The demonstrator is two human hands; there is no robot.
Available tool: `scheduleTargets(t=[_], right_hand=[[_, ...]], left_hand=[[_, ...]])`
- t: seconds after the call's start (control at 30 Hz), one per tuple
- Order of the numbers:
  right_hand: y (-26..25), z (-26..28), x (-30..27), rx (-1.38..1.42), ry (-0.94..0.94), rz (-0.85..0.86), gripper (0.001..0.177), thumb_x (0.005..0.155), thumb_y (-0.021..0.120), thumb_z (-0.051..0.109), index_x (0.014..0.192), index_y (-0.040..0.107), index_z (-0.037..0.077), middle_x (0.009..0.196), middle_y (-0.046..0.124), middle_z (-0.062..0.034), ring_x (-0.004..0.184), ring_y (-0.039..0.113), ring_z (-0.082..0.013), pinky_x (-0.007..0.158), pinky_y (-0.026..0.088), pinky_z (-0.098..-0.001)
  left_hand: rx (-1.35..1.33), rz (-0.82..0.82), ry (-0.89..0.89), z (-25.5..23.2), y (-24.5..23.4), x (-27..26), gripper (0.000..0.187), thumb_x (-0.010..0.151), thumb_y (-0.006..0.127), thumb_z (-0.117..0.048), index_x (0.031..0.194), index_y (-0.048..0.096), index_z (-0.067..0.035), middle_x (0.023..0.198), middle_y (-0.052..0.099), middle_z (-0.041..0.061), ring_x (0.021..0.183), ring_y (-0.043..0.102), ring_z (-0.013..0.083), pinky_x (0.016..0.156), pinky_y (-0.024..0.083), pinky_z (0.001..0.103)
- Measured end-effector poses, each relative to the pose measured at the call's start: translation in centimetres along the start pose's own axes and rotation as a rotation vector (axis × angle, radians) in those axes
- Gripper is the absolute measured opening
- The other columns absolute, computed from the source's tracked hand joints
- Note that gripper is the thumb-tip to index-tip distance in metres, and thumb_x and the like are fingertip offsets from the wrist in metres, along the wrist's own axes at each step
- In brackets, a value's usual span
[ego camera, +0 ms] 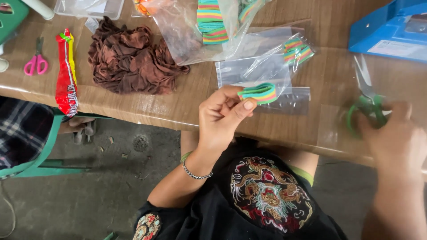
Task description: Packaging colorful snack strips into small plastic bags and sealing them with a heat sealer
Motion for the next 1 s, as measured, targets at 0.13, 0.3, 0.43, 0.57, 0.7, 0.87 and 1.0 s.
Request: scheduleTargets(t=[0.13,0.3,0.43,0.57,0.7,0.87,1.0], right_hand=[[1.1,-0.8,0.1,-0.172,-0.297,-0.199,0.056,0.096,0.074,0.063,0.121,0.077,0.013,0.112,0.068,-0.0156,0.105,0.067,-0.0387,0.087,0.053,-0.0451],[-6.1,8.5,-4.1,0.807,-0.565,-0.138,0.066,0.093,0.076,0.023,0.148,0.055,-0.008,0.138,0.055,-0.0251,0.115,0.057,-0.0320,0.092,0.052,-0.0393],[-6.1,14.4,-5.8,0.907,-0.685,-0.051,0.077,0.089,0.065,0.048,0.152,0.051,0.007,0.127,0.066,-0.0102,0.109,0.061,-0.0213,0.096,0.048,-0.0347],[-4.6,17.4,-5.0,1.278,-0.615,-0.040,0.057,0.093,0.073,0.024,0.143,0.060,0.000,0.115,0.056,-0.0118,0.111,0.056,-0.0194,0.100,0.050,-0.0329],[-3.7,18.2,-4.2,1.487,-0.682,-0.037,0.030,0.094,0.074,0.015,0.117,0.073,-0.005,0.101,0.060,-0.0172,0.083,0.062,-0.0218,0.067,0.059,-0.0347],[1.4,17.3,-3.2,1.703,-0.614,0.058,0.021,0.096,0.070,0.009,0.107,0.070,-0.008,0.099,0.064,-0.0233,0.076,0.064,-0.0258,0.059,0.059,-0.0376],[2.5,17.6,-3.3,1.874,-0.461,0.173,0.019,0.101,0.066,0.011,0.109,0.069,-0.006,0.097,0.067,-0.0184,0.080,0.066,-0.0245,0.061,0.059,-0.0344]], left_hand=[[-0.118,0.005,-0.107,0.4,0.0,0.5,0.017,0.096,0.075,-0.020,0.102,0.068,-0.006,0.088,0.072,0.007,0.079,0.067,0.0122,0.069,0.059,0.025],[-0.805,0.086,-0.636,2.8,0.6,0.3,0.014,0.103,0.066,-0.017,0.109,0.065,-0.005,0.091,0.061,0.006,0.085,0.062,0.0150,0.065,0.053,0.019],[-0.672,0.073,-0.672,3.2,2.2,-0.2,0.012,0.099,0.070,-0.020,0.093,0.063,-0.013,0.090,0.067,0.004,0.082,0.067,0.0133,0.062,0.049,0.022],[-0.394,0.062,-0.528,5.5,0.9,-0.4,0.019,0.095,0.076,-0.023,0.095,0.066,-0.007,0.088,0.070,0.006,0.076,0.069,0.0121,0.062,0.060,0.020],[-0.089,0.046,-0.276,4.3,1.1,-0.4,0.028,0.091,0.083,-0.021,0.107,0.069,-0.003,0.090,0.068,0.007,0.082,0.067,0.0127,0.067,0.060,0.025],[0.247,0.025,-0.086,0.9,1.1,0.3,0.047,0.085,0.086,-0.026,0.123,0.065,-0.007,0.101,0.065,0.009,0.090,0.065,0.0165,0.072,0.058,0.027],[0.472,0.001,0.127,0.8,1.2,0.9,0.032,0.087,0.086,-0.021,0.112,0.072,-0.007,0.091,0.067,0.006,0.080,0.071,0.0154,0.065,0.061,0.023]])
Point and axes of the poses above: each hand's wrist, its own x-axis towards the middle knuckle, its own y-axis out of the palm, z = x × y, the point moved 1 cm from there along x, towards the middle knuckle
